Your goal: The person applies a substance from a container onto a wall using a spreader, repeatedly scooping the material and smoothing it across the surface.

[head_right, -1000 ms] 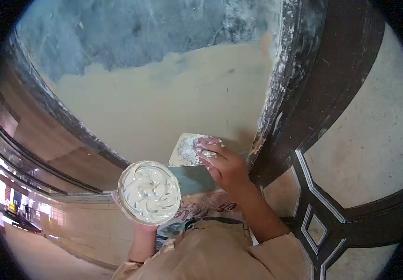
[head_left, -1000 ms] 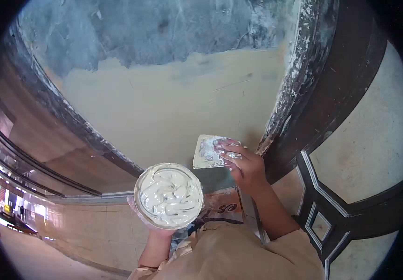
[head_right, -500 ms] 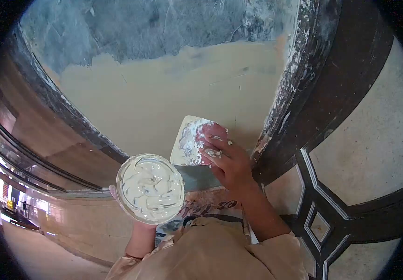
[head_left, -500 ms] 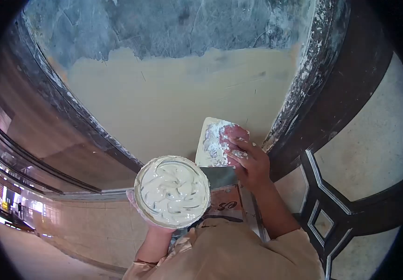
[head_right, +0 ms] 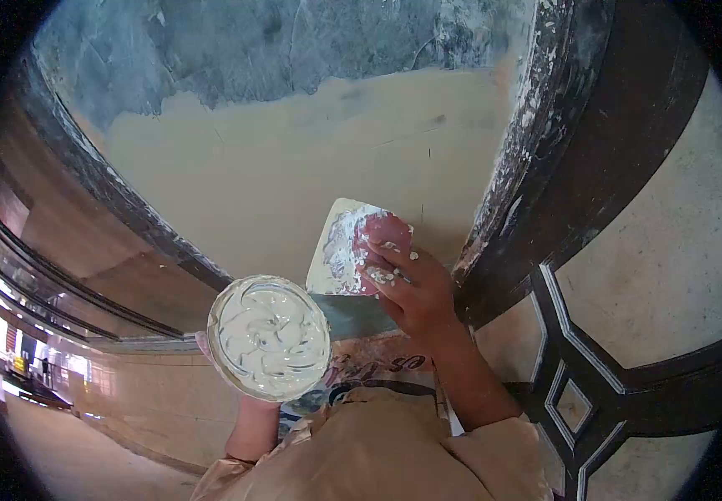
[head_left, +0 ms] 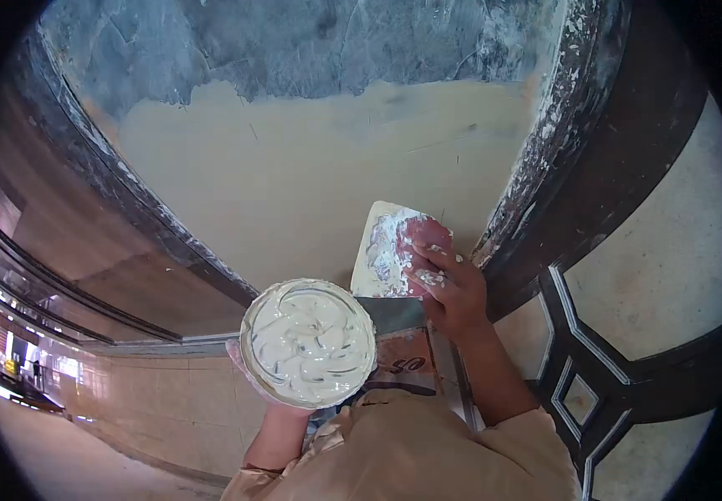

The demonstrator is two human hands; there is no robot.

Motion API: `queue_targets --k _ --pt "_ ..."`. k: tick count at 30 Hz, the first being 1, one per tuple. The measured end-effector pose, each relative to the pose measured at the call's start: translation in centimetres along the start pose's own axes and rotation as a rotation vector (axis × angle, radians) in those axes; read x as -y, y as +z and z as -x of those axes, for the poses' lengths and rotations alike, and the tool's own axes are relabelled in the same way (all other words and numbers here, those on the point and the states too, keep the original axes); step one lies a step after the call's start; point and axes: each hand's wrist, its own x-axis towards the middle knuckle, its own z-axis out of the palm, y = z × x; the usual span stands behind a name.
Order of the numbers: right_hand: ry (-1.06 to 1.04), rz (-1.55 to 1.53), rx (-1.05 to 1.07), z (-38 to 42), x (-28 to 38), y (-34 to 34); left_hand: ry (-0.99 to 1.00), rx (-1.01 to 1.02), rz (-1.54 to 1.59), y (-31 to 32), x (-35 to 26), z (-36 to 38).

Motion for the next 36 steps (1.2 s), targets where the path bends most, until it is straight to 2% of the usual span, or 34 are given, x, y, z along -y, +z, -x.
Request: queue_targets --k 11,15,17,18,19,21,22,23,25,27,29,33,36 --pt "-0.122 0.086 0.000 0.3 -0.4 -1.7 0.047 -0.106 -0.060 -0.8 1.4 1.0" --pt "-0.010 0.023 -0.011 1.1 -1.7 -1.7 0.058 -0.127 -0.069 -0.9 2.0 0.6" --pt "0.642 -0.153 0.103 2.5 -2.8 -0.5 0.060 -0.139 -0.071 -1.1 2.2 1.0" --pt "0.734 -0.345 0.078 5.1 -5.8 1.5 0.061 -0.144 -0.073 -1.1 2.5 0.7" --pt "0.739 -0.339 0.075 7.4 -7.9 3.0 0.060 -0.150 -0.073 -1.1 2.6 0.6" --pt "1.347 -0.916 -0.015 12.0 -10.5 5.4 0.058 -0.160 -0.076 -1.4 2.8 1.0" --pt "1.455 -0.914 -0.042 14.4 -11.2 6.5 0.057 -0.164 -0.077 -1.3 2.9 0.6" --pt "1.454 -0.909 -0.049 15.3 -10.7 6.6 0.059 -0.166 -0.078 -1.5 2.7 1.0" --pt "1.474 -1.113 -0.174 16.0 -9.7 7.5 0.066 -0.177 -0.083 -1.6 3.0 0.6" --pt "1.532 -1.003 -0.182 13.1 -8.9 7.0 0.070 -0.196 -0.094 -1.6 3.2 0.5" --pt "1.287 -1.034 -0.176 10.9 -9.5 7.2 0.075 -0.210 -0.112 -1.7 3.3 0.5" --pt "1.109 -0.968 -0.238 5.7 -9.4 6.7 0.081 -0.235 -0.153 -2.2 3.1 1.5" --pt "1.171 -0.856 -0.291 6.7 -10.6 8.5 0.081 -0.251 -0.180 -2.4 2.6 1.3"
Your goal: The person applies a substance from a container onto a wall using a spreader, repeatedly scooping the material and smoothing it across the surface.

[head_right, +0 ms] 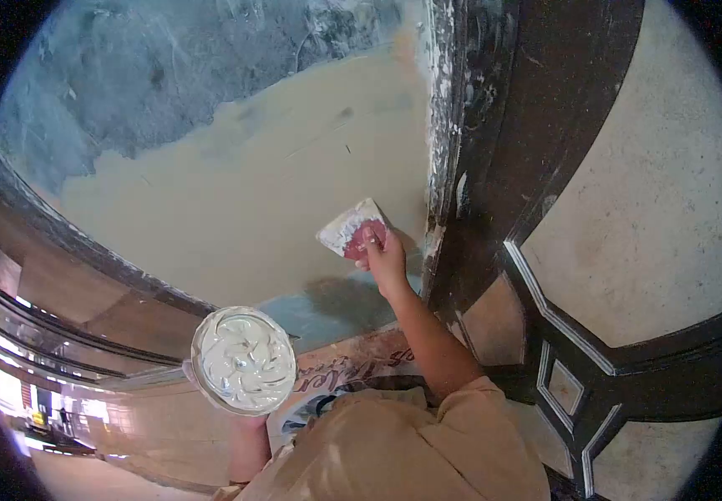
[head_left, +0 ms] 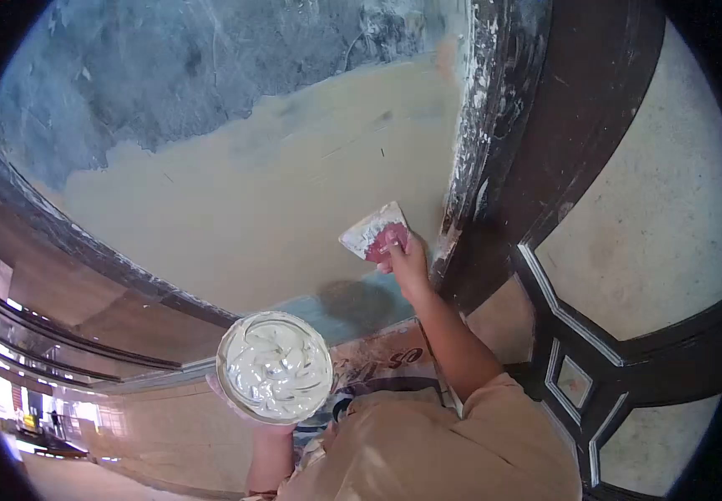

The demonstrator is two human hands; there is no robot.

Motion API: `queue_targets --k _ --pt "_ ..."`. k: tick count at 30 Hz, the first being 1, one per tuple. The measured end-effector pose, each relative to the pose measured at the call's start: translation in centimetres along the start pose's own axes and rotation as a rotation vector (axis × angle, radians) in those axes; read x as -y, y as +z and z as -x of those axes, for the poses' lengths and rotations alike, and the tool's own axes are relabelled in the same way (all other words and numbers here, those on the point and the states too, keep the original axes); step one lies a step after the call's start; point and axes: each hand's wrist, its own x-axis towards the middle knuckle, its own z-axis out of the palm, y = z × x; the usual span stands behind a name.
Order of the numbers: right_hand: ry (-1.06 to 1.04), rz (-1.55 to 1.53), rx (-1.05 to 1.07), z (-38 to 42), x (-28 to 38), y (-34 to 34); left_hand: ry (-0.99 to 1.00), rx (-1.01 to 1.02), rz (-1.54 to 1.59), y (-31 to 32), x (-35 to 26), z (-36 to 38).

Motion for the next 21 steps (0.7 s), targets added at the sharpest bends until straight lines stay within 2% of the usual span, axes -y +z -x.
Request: queue_targets --k 2,4,6,8,10,12,13,14,15,17,19,21 --pt "0.027 0.071 -0.046 -0.3 -4.6 -1.2 0.003 -0.012 -0.015 -0.3 -0.2 0.2" --pt "0.237 0.020 -0.135 1.8 -7.7 -2.5 0.013 -0.017 -0.030 -0.5 -0.4 0.1" --pt "0.247 -0.009 -0.168 3.6 -11.7 -4.2 0.026 -0.026 -0.040 -1.2 -0.9 0.8" --pt "0.258 -0.039 -0.201 3.8 -12.2 -4.2 0.039 -0.036 -0.051 -1.2 -1.1 0.4" --pt "0.138 -0.063 -0.189 3.4 -9.7 -3.3 0.029 -0.038 -0.045 -1.5 -1.3 0.2" --pt "0.078 -0.116 -0.107 2.5 -3.0 -1.0 0.033 -0.064 -0.063 -1.9 -1.4 0.2" --pt "-0.036 -0.107 -0.115 2.3 1.0 0.9 0.026 -0.063 -0.068 -1.9 -1.6 0.2" --pt "-0.217 -0.040 -0.044 0.1 1.3 1.2 -0.006 -0.025 -0.059 -1.7 -1.7 0.1" --pt "-0.109 -0.141 -0.011 1.0 6.5 2.7 -0.038 0.015 -0.049 -1.5 -1.8 0.0" --pt "-0.164 -0.129 0.010 0.1 9.7 3.9 -0.034 -0.003 -0.093 -1.2 -2.0 -0.3" --pt "-0.185 -0.029 0.024 -0.8 10.8 4.4 -0.032 0.048 -0.043 -1.2 -2.2 -0.4" --pt "-0.204 -0.064 -0.046 -1.2 8.7 4.4 -0.018 0.042 -0.074 -1.5 -2.4 -0.5"
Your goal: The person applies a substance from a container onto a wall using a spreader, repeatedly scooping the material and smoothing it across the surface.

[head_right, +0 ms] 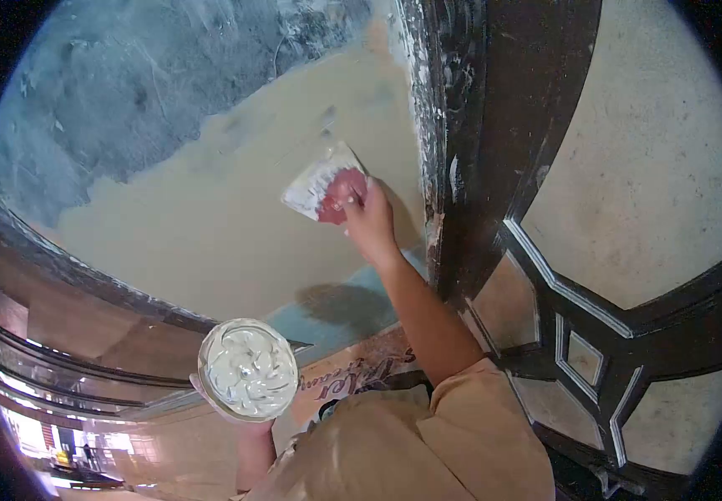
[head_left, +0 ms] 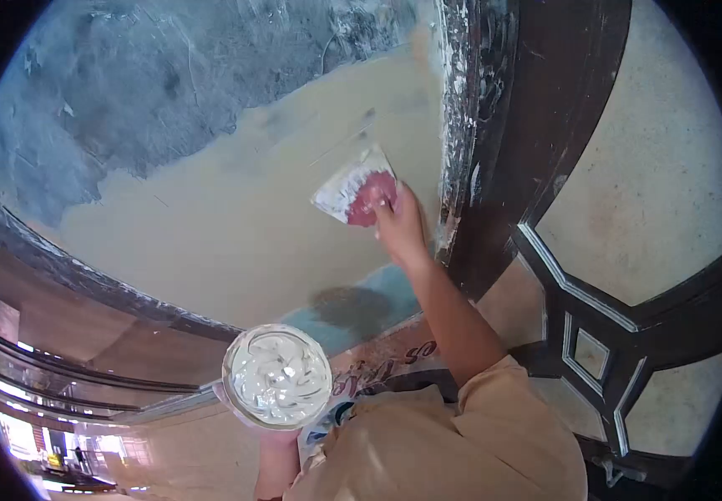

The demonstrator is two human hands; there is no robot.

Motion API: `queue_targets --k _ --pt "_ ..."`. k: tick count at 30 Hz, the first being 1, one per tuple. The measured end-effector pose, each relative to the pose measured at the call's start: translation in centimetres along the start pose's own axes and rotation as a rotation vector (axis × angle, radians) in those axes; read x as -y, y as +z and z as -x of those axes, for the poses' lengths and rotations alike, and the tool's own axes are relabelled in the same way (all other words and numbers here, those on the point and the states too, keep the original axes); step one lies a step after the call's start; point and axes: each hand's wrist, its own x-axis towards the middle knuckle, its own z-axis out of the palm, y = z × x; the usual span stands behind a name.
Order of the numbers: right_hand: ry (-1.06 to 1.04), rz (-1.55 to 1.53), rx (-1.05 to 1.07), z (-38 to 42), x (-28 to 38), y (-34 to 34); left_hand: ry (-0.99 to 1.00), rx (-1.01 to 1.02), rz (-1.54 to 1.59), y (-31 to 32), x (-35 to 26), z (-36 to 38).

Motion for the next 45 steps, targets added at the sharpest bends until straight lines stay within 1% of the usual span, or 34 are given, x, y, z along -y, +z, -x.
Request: queue_targets --k 2,4,6,7,8,9,10,12,13,14,15,16,18,20,22,23,24,26,28,30,32,33,36,37,38,40,41,42,44,45 --pt "-0.003 0.185 -0.114 0.8 -5.5 -2.2 -0.014 -0.011 0.056 -0.6 -0.2 0.2" --pt "0.104 0.150 -0.169 3.6 -9.8 -3.9 0.017 -0.030 0.025 -1.0 -0.4 0.4" --pt "0.216 0.325 -0.189 5.8 -18.2 -7.4 -0.071 0.000 0.032 -2.0 -0.6 0.5" --pt "0.213 0.326 -0.189 7.4 -18.6 -8.3 -0.116 0.022 0.092 -1.8 -0.7 0.5" --pt "0.260 0.277 -0.162 8.8 -18.8 -9.0 -0.113 0.026 0.094 -1.7 -0.7 0.2" --pt "0.310 0.229 -0.131 9.3 -18.7 -9.1 -0.106 0.025 0.084 -1.6 -0.6 0.1" --pt "0.310 0.231 -0.123 9.6 -17.0 -8.5 -0.098 0.020 0.075 -1.5 -0.6 0.0" --pt "0.456 0.182 0.057 10.5 -12.5 -7.4 -0.078 0.011 0.070 -1.1 -0.5 -0.1" --pt "0.456 0.185 0.069 10.8 -10.2 -6.4 -0.097 0.013 0.136 -0.8 -0.4 -0.3" --pt "0.347 0.184 0.137 10.9 -7.9 -5.3 -0.116 0.016 0.200 -0.6 -0.5 -0.4" --pt "0.236 0.180 0.204 11.1 -6.1 -4.2 -0.102 0.009 0.185 -1.1 -0.5 -0.4" --pt "0.232 0.177 0.215 11.2 -4.6 -3.4 -0.104 0.010 0.127 -1.1 -0.4 -0.7" --pt "0.101 0.191 0.397 11.2 -2.7 -2.2 -0.086 -0.013 0.165 -0.5 -0.4 -1.1" --pt "0.070 0.157 0.402 11.9 -2.5 -1.5 -0.078 0.005 0.155 0.0 -0.3 -1.5" --pt "-0.293 0.394 0.472 12.6 -1.2 -1.1 -0.070 0.017 0.148 0.4 -0.1 -1.6" --pt "-0.295 0.451 0.454 13.3 0.4 -0.4 -0.084 0.048 0.186 0.5 0.0 -1.7" --pt "-0.296 0.449 0.468 13.6 0.3 -0.2 -0.099 0.079 0.222 0.6 0.0 -1.6" --pt "-0.458 0.514 0.423 14.3 -0.1 -0.1 -0.086 0.106 0.220 0.5 0.3 -1.5" --pt "-0.425 0.545 0.437 14.3 -0.5 -0.6 -0.074 0.068 0.235 0.2 0.8 -1.2" --pt "-0.446 0.616 0.427 14.1 -1.1 -1.2 -0.091 0.070 0.285 0.3 1.3 -1.0" --pt "-0.406 0.640 0.468 13.6 -1.5 -2.0 -0.091 0.072 0.330 0.4 1.8 -0.8" --pt "-0.441 0.696 0.489 13.3 -1.8 -2.4 -0.084 0.054 0.240 0.1 2.1 -0.6" --pt "-0.480 0.796 0.527 12.5 -1.4 -3.2 -0.028 0.029 0.198 0.0 3.0 -0.3" --pt "-0.486 0.839 0.535 12.3 -1.2 -3.4 -0.035 0.038 0.320 0.0 3.2 0.0" --pt "-0.484 0.840 0.546 12.0 -1.3 -3.8 -0.029 0.031 0.325 -0.2 3.6 0.2" --pt "-0.464 0.925 0.572 11.1 -1.7 -4.4 -0.013 -0.045 0.184 -0.7 4.2 0.3" --pt "-0.511 0.815 0.535 10.7 -1.8 -4.6 -0.026 0.016 0.193 -0.8 4.5 0.5" --pt "-0.513 0.815 0.547 10.4 -1.7 -5.0 -0.016 0.012 0.199 -0.7 4.7 0.6" --pt "-0.326 0.931 0.456 9.9 -1.2 -5.7 -0.004 -0.006 0.327 -0.4 4.9 0.9" --pt "-0.134 0.767 0.381 9.6 -0.5 -5.3 0.009 -0.034 0.288 -0.6 5.0 0.9"
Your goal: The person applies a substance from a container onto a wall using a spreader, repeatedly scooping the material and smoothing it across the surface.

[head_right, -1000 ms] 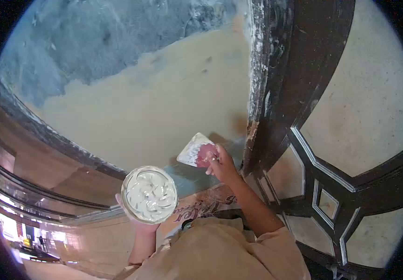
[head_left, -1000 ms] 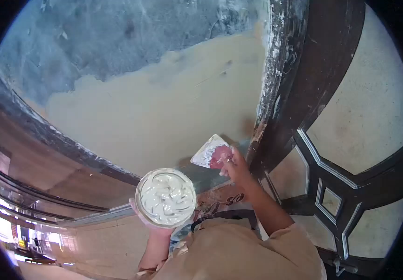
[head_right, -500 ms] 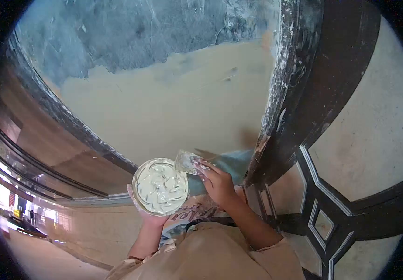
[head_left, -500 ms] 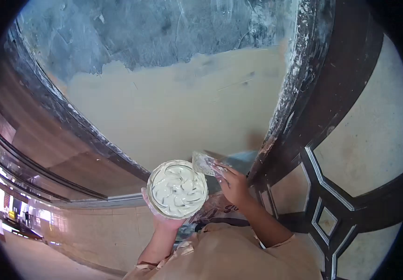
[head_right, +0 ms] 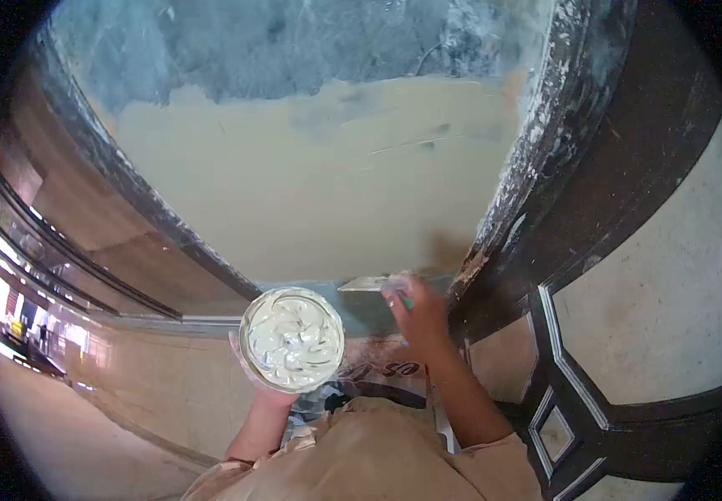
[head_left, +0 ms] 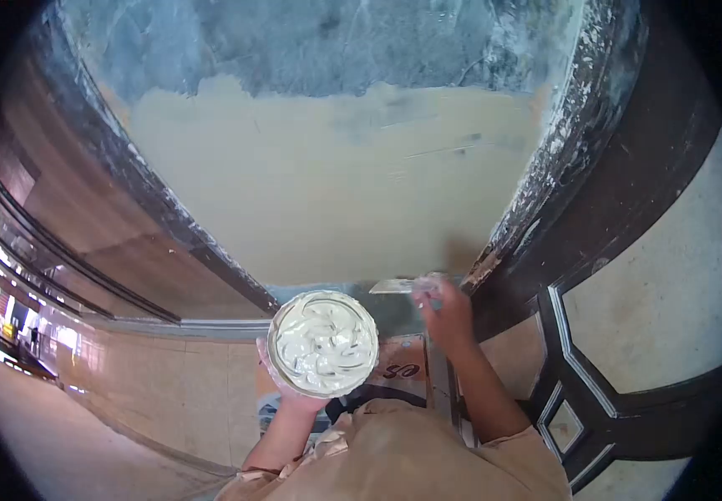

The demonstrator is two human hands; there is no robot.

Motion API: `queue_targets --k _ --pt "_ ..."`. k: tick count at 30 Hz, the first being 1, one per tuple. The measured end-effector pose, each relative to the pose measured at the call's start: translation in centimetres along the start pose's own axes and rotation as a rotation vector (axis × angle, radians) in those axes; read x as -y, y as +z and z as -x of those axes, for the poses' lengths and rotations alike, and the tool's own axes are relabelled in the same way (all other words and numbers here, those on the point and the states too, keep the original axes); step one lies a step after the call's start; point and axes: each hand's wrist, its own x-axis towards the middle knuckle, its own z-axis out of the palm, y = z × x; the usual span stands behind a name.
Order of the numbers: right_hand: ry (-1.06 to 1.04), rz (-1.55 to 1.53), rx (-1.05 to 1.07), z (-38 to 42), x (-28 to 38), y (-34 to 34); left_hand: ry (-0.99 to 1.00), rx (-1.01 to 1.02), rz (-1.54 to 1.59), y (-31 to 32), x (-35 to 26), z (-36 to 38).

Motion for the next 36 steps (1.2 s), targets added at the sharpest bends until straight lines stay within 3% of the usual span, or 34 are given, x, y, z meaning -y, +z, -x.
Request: queue_targets --k 1,5,7,8,9,10,11,13,17,19,23,27,31,34,36 --pt "-0.007 0.002 0.012 -0.4 0.7 -0.6 0.019 -0.004 0.087 -0.4 0.2 0.1" --pt "-0.239 -0.023 -0.082 -2.0 5.0 -3.3 0.032 0.042 -0.048 1.2 0.3 -0.2" --pt "-0.610 0.171 -0.049 -2.9 7.8 -4.2 0.029 0.093 -0.078 1.5 0.0 -0.3" --pt "-0.618 0.168 -0.047 -3.0 9.4 -4.5 -0.001 0.146 0.004 1.5 -0.1 -0.4" --pt "-0.799 0.298 -0.036 -3.1 11.1 -4.4 -0.032 0.199 0.086 1.5 -0.3 -0.4" --pt "-0.979 0.429 -0.026 -3.1 12.2 -4.0 -0.016 0.223 0.033 1.9 -0.6 -0.4" --pt "-0.986 0.429 -0.027 -3.3 12.8 -3.3 -0.010 0.227 0.033 2.1 -0.9 -0.3" --pt "-1.211 0.432 -0.008 -3.5 13.9 -1.7 -0.010 0.119 -0.132 2.2 -1.7 -0.2" --pt "-1.355 0.490 -0.012 -3.1 15.5 3.1 -0.037 0.098 -0.106 1.1 -3.3 0.1" --pt "-1.379 0.457 -0.077 -3.2 16.5 5.0 -0.033 0.051 -0.150 0.8 -5.3 0.0" --pt "-1.313 0.486 -0.156 -4.1 19.3 7.6 -0.068 0.236 -0.048 -0.5 -10.0 0.1" --pt "-1.345 0.535 -0.117 -4.1 20.5 12.3 -0.073 0.092 -0.070 -1.8 -12.8 -0.7" --pt "-1.212 0.480 -0.169 -4.6 21.9 13.4 -0.097 0.051 -0.050 -2.7 -16.0 -1.6" --pt "-0.871 0.484 -0.127 -5.0 21.1 13.2 -0.184 0.084 -0.206 -2.5 -18.5 -1.9" --pt "-0.782 0.493 -0.178 -4.7 19.6 13.9 -0.242 0.077 -0.200 -2.9 -19.3 -2.4"
